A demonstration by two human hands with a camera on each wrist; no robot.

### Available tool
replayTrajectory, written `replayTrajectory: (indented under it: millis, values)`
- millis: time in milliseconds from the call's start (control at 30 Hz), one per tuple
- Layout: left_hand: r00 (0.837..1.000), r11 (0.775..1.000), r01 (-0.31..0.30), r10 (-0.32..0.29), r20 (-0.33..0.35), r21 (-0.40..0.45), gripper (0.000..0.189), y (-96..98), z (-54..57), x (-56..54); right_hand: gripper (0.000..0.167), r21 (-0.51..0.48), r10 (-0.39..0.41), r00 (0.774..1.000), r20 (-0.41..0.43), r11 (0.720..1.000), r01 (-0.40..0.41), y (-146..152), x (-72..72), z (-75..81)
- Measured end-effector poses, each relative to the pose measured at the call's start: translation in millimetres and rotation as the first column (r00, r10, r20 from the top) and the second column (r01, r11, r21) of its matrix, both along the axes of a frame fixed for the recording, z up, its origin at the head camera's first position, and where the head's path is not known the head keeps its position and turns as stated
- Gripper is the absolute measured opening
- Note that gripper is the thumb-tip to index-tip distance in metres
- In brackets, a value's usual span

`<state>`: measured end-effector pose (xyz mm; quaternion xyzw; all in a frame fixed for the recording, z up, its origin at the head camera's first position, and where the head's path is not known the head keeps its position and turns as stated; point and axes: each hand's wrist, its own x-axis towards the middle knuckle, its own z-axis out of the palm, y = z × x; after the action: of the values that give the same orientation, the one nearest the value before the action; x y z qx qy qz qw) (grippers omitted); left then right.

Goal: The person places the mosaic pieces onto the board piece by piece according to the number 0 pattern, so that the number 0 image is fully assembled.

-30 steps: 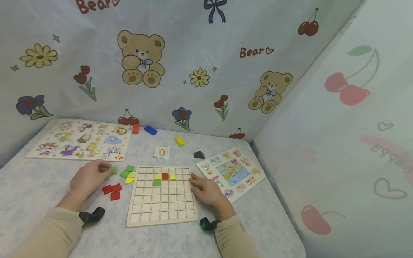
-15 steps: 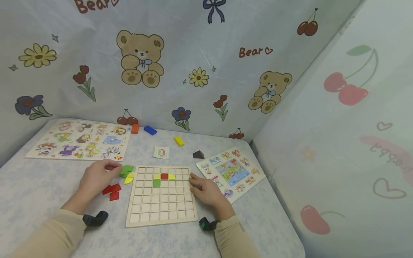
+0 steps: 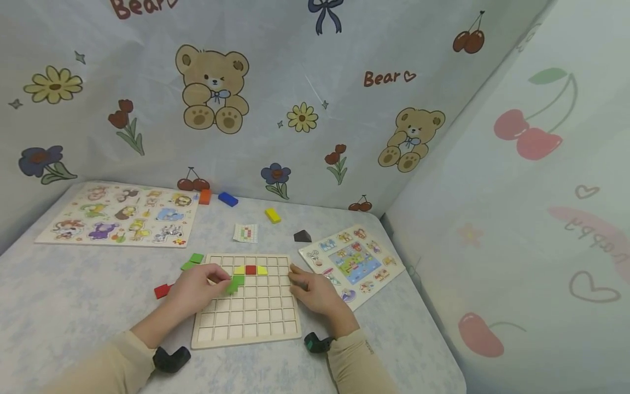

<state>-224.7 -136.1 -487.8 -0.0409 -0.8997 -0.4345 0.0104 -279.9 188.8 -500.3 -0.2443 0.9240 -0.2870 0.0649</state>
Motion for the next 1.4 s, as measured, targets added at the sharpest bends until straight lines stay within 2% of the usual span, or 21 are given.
replayTrajectory:
  millis: [200, 300, 533, 767, 933, 1100, 1200, 1300, 1400]
  values:
    - [0.996, 0.997, 0.014, -0.020, -0.092, -0.073, 0.005, 11.6, -12.1, 2.6, 0.043, -0.002, 0.001, 1.000, -0.006, 1.000, -0.001, -0.3, -0.2, -0.3]
    - [0.993, 0.995, 0.012, -0.024, -0.112, -0.102, 0.005, 14.2, -14.8, 3.3, 0.043, -0.003, 0.000, 1.000, -0.003, 1.000, 0.000, -0.2, 0.1, -0.4]
    - [0.996, 0.993, 0.015, -0.025, -0.085, -0.117, 0.006, 14.6, -14.7, 2.2, 0.043, -0.005, 0.003, 1.000, 0.000, 1.000, -0.003, -0.1, 1.1, 1.1]
    - [0.997, 0.978, 0.033, -0.046, -0.061, -0.208, 0.012, 13.9, -14.3, 1.2, 0.044, 0.001, 0.008, 1.000, -0.013, 1.000, -0.008, 0.2, 0.9, 1.3]
    - [0.998, 0.988, 0.034, -0.041, -0.045, -0.151, 0.014, 12.4, -12.5, 2.6, 0.043, -0.006, 0.007, 1.000, -0.008, 1.000, -0.007, -0.1, 1.3, 0.7]
    - [1.000, 0.998, -0.020, 0.019, -0.022, -0.053, 0.020, 0.1, -3.1, -0.5, 0.043, -0.007, 0.003, 1.000, -0.006, 1.000, -0.003, 0.1, 1.4, 0.6]
    - [0.993, 0.990, -0.105, 0.100, -0.057, -0.091, 0.023, -15.5, 3.6, -3.7, 0.043, -0.008, 0.003, 1.000, -0.009, 1.000, -0.003, 0.5, 1.2, 0.1]
    - [0.979, 0.971, -0.197, 0.188, -0.083, -0.134, 0.025, -33.9, 7.2, -6.4, 0.043, -0.004, 0.007, 1.000, -0.013, 1.000, -0.007, 0.7, 0.6, -0.3]
    - [0.965, 0.952, -0.263, 0.256, -0.064, -0.155, 0.029, -50.9, 7.0, -9.2, 0.043, 0.001, 0.010, 1.000, -0.014, 1.000, -0.010, 0.8, 0.0, -0.5]
